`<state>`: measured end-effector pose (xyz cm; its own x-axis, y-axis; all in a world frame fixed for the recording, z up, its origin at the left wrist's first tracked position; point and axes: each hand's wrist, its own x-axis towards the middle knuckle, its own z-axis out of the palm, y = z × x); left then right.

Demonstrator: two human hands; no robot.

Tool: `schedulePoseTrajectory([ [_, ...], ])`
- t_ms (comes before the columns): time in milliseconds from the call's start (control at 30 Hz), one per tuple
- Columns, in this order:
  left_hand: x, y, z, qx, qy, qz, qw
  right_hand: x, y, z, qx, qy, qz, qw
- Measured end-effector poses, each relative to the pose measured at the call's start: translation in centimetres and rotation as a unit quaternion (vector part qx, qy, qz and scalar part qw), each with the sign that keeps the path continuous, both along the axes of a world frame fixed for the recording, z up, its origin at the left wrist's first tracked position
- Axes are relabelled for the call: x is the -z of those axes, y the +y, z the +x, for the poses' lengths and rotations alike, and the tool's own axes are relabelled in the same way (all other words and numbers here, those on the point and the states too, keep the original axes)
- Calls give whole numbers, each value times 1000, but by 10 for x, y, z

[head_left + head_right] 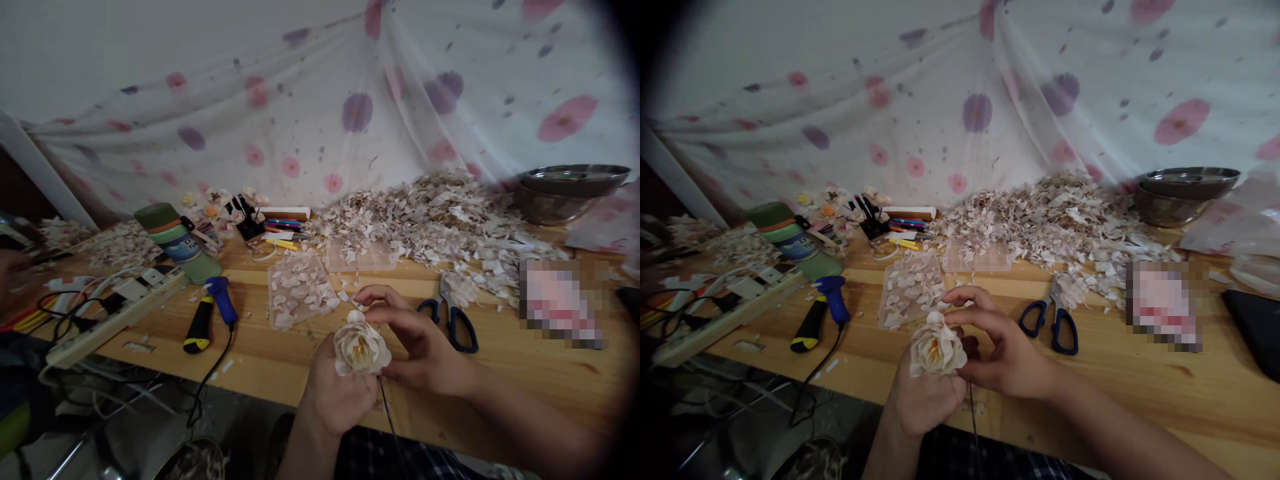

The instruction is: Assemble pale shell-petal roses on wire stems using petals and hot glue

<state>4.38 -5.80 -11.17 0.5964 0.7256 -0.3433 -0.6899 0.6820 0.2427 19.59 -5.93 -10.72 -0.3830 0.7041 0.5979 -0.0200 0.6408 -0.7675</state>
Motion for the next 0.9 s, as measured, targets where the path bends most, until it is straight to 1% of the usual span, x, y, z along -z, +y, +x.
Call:
schedulePoseTrajectory([
  [100,-1,1,0,-7,-8,-52,999,1,0,0,12,-3,14,1000],
  [200,-2,1,0,-10,-17,-61,998,3,1,-1,24,-1,33,999],
  [333,-2,-1,-1,-10,-30,-45,999,4,3,-1,38,5,57,998],
  [467,0,-2,0,-13,-15,-19,1000,3,3,-2,46,4,70,996],
  [700,-8,-3,1,-3,-5,-31,1000,7,5,0,50,15,81,995],
  [900,-6,-4,-1,-8,-29,-9,1000,4,3,0,61,-14,97,993],
])
